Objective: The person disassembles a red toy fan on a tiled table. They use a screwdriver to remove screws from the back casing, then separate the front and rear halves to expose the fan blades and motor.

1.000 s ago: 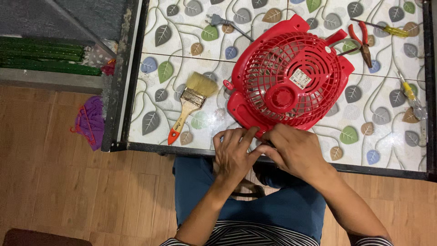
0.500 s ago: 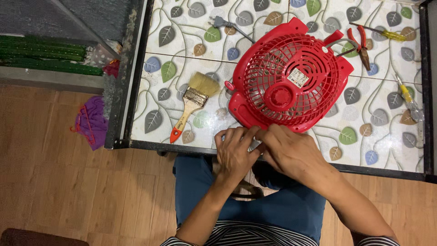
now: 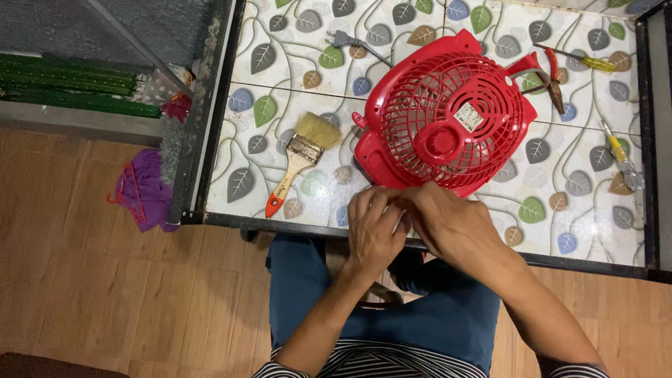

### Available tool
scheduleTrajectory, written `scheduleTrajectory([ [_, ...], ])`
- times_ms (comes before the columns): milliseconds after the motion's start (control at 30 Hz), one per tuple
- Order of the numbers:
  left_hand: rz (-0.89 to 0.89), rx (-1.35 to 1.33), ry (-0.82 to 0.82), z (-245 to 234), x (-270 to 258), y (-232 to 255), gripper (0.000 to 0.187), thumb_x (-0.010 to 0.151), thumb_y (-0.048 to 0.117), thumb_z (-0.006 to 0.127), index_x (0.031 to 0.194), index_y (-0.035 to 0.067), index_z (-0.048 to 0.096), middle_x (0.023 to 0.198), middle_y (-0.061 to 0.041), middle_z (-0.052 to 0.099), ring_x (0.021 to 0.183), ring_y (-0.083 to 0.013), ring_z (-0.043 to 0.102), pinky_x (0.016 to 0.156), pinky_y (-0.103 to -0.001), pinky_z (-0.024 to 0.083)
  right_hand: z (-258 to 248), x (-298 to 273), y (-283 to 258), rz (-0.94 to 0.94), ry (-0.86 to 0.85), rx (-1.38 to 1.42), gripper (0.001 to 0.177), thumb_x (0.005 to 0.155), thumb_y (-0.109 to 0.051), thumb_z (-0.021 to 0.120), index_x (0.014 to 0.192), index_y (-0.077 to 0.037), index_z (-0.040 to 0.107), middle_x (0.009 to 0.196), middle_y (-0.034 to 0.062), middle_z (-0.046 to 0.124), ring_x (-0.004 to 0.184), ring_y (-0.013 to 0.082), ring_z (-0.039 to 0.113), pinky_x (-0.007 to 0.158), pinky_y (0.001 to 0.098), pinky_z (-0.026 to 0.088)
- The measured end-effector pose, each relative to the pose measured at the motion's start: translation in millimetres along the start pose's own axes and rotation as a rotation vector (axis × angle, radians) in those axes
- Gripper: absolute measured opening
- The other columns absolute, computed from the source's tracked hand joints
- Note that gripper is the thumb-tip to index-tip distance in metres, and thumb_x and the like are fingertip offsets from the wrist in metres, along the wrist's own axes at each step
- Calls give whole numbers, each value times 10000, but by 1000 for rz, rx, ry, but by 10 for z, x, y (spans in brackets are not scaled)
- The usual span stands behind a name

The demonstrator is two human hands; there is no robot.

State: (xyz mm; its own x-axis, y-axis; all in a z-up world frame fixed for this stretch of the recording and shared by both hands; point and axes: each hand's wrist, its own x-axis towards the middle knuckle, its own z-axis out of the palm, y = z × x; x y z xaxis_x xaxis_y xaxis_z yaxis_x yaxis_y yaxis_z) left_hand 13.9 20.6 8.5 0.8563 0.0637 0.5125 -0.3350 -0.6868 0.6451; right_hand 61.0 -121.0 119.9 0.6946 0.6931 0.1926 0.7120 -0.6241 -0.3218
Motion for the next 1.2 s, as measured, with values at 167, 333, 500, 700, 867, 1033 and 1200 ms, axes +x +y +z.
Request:
scheduleTrajectory([
  [167,0,-31,21,10,-5,-13,235,844,150,742,1066,76,723,1095,-58,667,1159,-295,574,1060,-487,393,-109,-1,-29,1,-5,21,329,896,-136,691,1201,-70,587,953,108,635,789,312,704,519,413,522],
  [333,-4,-10,9,44,-27,-29,200,837,127,733,1035,96,725,1046,-51,682,1129,-283,595,1081,-473,395,-93,-35,-25,-34,168,68,357,867,-200,742,1170,-70,605,1043,102,680,828,277,713,594,369,549],
  [500,11,-37,53,31,-29,-12,281,857,116,717,1135,119,755,1064,-11,709,1110,-245,601,1090,-453,392,19,-104,-6,267,198,-39,320,806,-327,865,977,-96,724,829,69,694,656,238,689,547,381,527],
  [700,11,-35,61,6,-1,20,283,827,154,739,1106,112,755,1016,-20,687,1077,-251,594,1072,-460,375,-78,-146,-7,66,213,91,227,859,-149,780,1076,-96,739,965,73,724,812,263,709,690,368,568],
  [867,14,3,36,18,-20,-12,247,812,115,714,1055,134,758,1033,-8,702,1105,-237,605,1090,-454,365,-109,-101,-33,28,217,111,361,798,-136,773,1146,-55,719,1009,101,727,828,262,700,701,355,561],
  [1033,26,-2,74,18,-18,-6,267,859,134,728,1125,128,758,1047,5,700,1105,-217,601,1091,-443,360,24,-100,-19,284,234,-29,269,823,-289,882,942,-88,748,818,88,713,694,225,684,620,349,528],
  [1200,-18,-30,62,9,6,24,305,802,188,750,1100,120,763,992,-9,685,1064,-225,596,1051,-445,356,-64,-111,-16,158,191,114,191,883,-176,788,1043,-75,755,909,92,734,746,248,708,657,348,556],
])
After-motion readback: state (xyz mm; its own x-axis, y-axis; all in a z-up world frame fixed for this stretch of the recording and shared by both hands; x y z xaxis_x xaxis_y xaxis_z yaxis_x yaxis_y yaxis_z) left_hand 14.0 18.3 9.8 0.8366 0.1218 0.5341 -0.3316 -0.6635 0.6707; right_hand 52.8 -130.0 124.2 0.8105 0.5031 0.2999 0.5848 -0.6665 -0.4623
